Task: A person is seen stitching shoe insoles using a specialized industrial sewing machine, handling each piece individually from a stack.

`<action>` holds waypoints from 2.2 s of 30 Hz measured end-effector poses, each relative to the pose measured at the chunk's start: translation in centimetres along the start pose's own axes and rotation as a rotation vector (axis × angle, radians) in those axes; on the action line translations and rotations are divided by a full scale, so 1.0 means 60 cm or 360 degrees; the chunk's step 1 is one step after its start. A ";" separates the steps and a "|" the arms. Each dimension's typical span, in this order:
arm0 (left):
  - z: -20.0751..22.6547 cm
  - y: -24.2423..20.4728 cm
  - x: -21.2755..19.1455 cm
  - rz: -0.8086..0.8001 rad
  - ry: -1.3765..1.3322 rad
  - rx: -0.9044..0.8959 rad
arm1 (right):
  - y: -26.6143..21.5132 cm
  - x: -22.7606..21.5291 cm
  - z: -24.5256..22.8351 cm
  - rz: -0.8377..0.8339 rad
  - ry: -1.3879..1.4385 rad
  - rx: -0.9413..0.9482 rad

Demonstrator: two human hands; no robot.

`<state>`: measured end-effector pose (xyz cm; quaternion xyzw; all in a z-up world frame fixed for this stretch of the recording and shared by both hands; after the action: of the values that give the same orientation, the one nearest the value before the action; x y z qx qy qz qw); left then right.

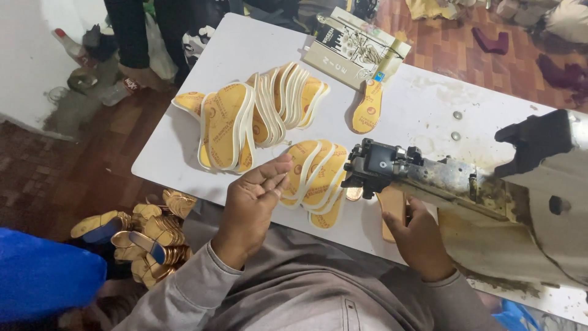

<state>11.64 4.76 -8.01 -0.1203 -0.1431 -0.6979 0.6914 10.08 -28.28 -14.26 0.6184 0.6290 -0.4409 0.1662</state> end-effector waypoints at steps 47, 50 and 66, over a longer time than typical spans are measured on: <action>0.174 -0.056 0.154 -0.0594 0.0149 0.0029 | -0.159 0.023 -0.237 -0.0870 0.2470 -0.0490; 0.150 -0.061 0.168 -0.0567 0.0018 -0.0150 | -0.158 0.054 -0.210 -0.0937 0.2458 -0.0403; 0.197 -0.090 0.167 -0.0223 0.0941 0.0518 | -0.216 -0.118 -0.304 0.0049 0.0973 -0.1152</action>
<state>5.72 -0.22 6.44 0.2091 -0.0540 -0.7163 0.6635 5.48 -16.89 5.73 0.6315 0.7529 0.0115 0.1848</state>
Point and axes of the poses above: each hand's wrist, its own y-axis towards the middle knuckle, its own x-axis out of the palm, z = x × y, the point moved 10 cm from there along y, towards the middle knuckle, and after that the axes turned 3 degrees about -z, right-handed, at the moved point
